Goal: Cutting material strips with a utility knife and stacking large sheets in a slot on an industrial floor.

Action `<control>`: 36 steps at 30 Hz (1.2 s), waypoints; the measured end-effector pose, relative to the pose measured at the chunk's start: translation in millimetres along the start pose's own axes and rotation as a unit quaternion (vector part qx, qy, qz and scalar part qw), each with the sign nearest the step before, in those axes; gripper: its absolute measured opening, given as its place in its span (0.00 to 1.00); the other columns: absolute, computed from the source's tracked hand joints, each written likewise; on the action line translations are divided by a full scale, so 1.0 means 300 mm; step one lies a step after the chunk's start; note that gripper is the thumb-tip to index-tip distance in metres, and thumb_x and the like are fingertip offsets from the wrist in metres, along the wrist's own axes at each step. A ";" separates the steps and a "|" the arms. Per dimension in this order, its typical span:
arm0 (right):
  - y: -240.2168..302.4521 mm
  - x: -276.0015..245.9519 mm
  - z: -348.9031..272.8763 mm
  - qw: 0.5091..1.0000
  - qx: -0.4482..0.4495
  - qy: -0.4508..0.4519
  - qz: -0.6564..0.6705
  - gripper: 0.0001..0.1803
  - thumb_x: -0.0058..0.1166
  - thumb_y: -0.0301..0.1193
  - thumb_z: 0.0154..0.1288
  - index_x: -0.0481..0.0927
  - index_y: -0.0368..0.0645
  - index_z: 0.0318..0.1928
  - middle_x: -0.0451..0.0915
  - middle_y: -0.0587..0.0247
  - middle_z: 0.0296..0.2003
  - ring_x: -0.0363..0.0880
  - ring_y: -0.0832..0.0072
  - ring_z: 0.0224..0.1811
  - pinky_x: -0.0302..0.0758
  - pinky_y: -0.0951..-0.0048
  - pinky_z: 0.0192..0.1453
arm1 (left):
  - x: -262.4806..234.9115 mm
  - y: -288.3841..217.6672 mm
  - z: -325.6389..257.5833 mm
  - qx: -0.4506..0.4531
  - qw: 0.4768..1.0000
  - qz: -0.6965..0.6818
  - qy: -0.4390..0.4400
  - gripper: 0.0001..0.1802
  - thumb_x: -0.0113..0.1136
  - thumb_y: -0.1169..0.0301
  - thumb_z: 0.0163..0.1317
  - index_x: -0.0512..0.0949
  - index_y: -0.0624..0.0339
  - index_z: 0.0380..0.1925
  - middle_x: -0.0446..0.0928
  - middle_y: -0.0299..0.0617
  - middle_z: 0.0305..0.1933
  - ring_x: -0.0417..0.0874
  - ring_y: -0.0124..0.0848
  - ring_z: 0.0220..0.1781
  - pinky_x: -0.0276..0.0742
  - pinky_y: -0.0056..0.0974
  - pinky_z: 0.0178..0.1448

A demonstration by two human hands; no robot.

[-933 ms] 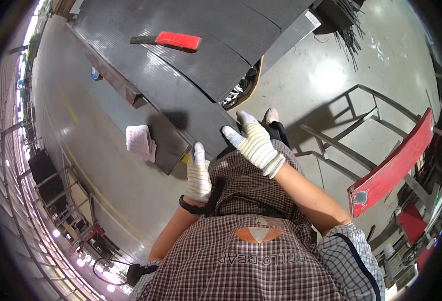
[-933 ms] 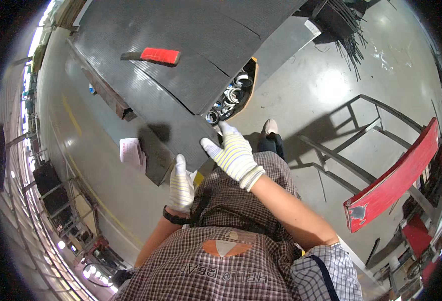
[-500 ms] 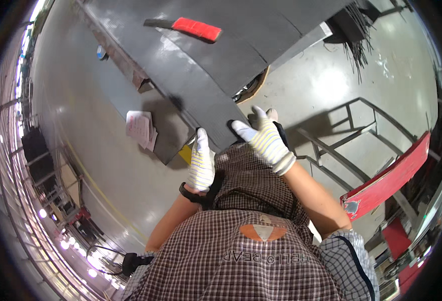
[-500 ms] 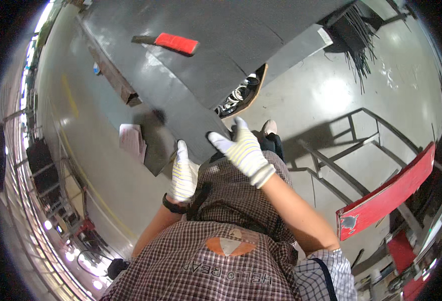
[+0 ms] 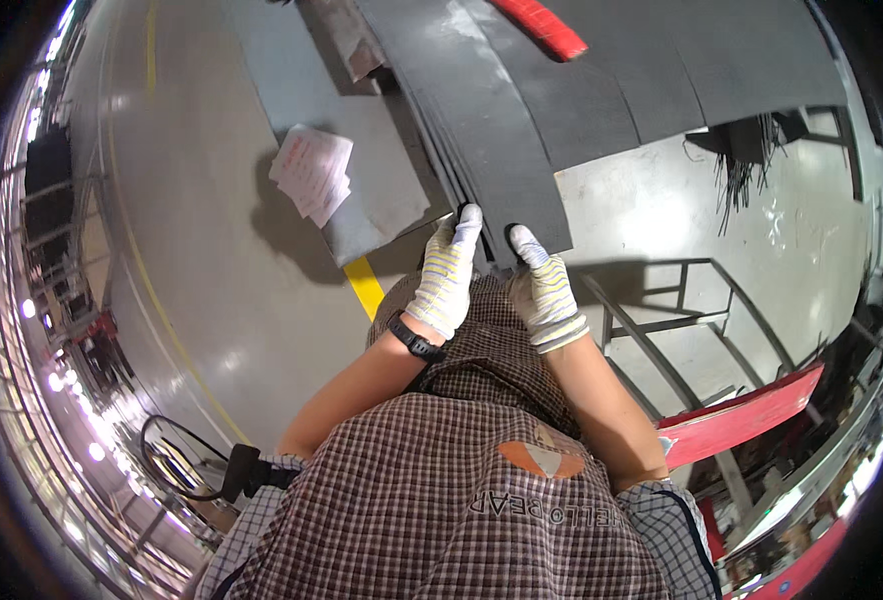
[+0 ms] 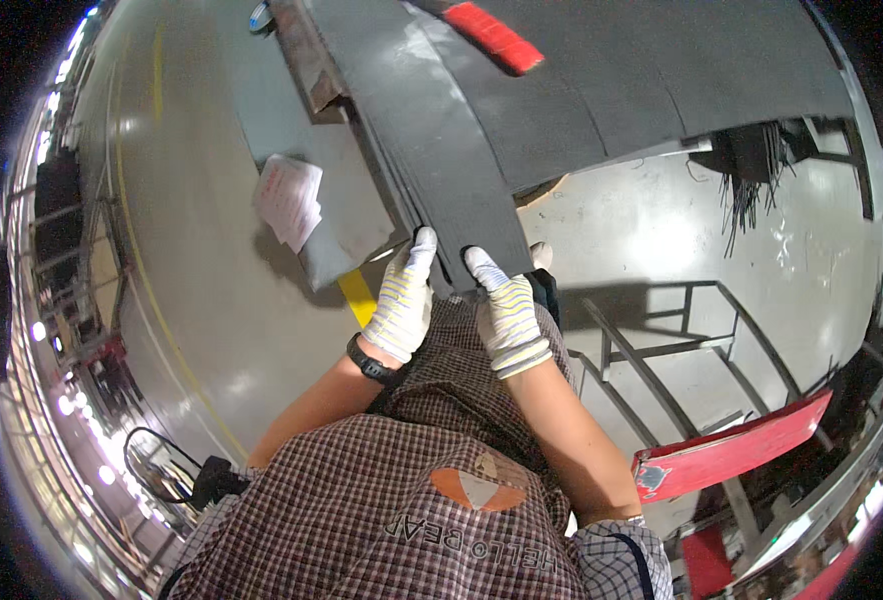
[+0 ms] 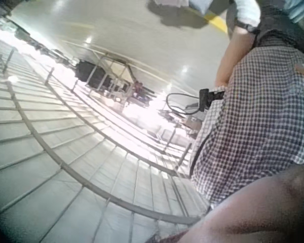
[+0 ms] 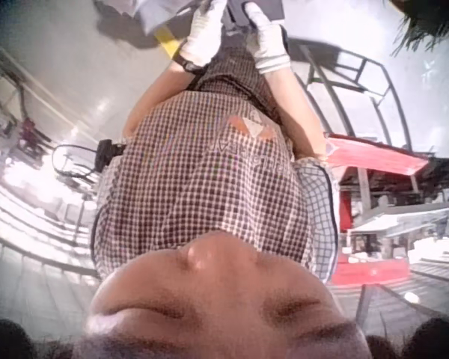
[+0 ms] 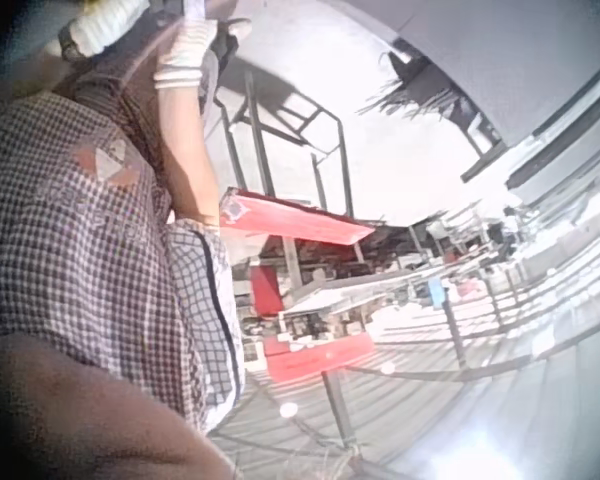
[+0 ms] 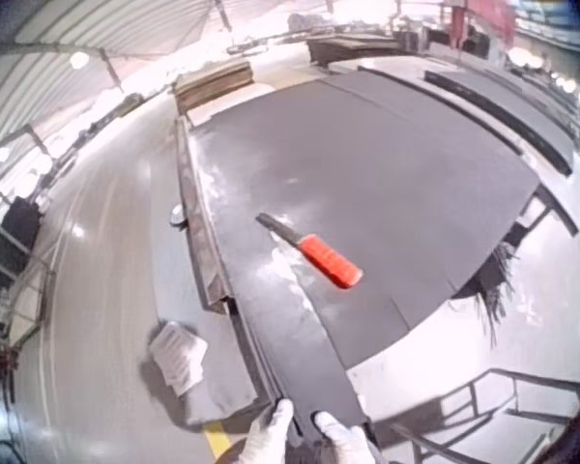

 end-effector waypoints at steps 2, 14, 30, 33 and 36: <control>-0.001 -0.003 0.002 0.999 -0.015 0.033 -0.007 0.25 0.64 0.34 0.62 0.72 0.46 0.58 0.78 0.66 0.51 0.77 0.70 0.54 0.76 0.58 0.56 | -0.002 0.016 0.009 0.012 0.999 -0.050 -0.004 0.20 0.56 0.51 0.68 0.76 0.59 0.33 0.69 0.30 0.30 0.64 0.24 0.35 0.66 0.34 0.42; -0.024 0.019 -0.017 0.999 -0.016 0.024 -0.036 0.25 0.67 0.34 0.59 0.74 0.45 0.55 0.78 0.64 0.50 0.77 0.69 0.52 0.75 0.53 0.55 | -0.041 0.065 0.075 0.038 0.999 0.008 -0.038 0.14 0.66 0.66 0.59 0.79 0.68 0.31 0.78 0.36 0.25 0.74 0.27 0.25 0.72 0.34 0.31; -0.024 0.004 -0.006 0.997 0.001 0.055 -0.059 0.38 0.69 0.38 0.57 0.65 0.46 0.64 0.71 0.63 0.60 0.70 0.67 0.62 0.70 0.54 0.65 | -0.070 0.041 0.033 -0.012 0.996 -0.089 -0.014 0.10 0.69 0.64 0.59 0.80 0.57 0.33 0.76 0.30 0.23 0.72 0.17 0.22 0.66 0.26 0.24; -0.022 0.003 -0.010 0.997 0.005 0.018 -0.069 0.39 0.69 0.38 0.56 0.64 0.49 0.66 0.70 0.64 0.61 0.68 0.67 0.63 0.67 0.54 0.67 | -0.065 0.026 0.027 -0.063 0.995 -0.075 -0.029 0.11 0.70 0.64 0.57 0.80 0.57 0.33 0.76 0.29 0.23 0.71 0.18 0.20 0.66 0.26 0.23; -0.023 0.007 -0.012 0.997 -0.009 0.031 -0.066 0.36 0.69 0.38 0.57 0.67 0.48 0.63 0.72 0.65 0.59 0.70 0.67 0.61 0.67 0.54 0.65 | -0.052 0.028 0.030 -0.075 0.996 -0.051 -0.013 0.08 0.70 0.69 0.56 0.81 0.58 0.32 0.77 0.30 0.24 0.70 0.18 0.21 0.66 0.28 0.24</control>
Point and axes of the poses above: each hand's wrist, its own z-axis towards the middle knuckle, its own x-axis out of the palm, y = z × x, the point moved 2 cm from there along z, towards the middle knuckle
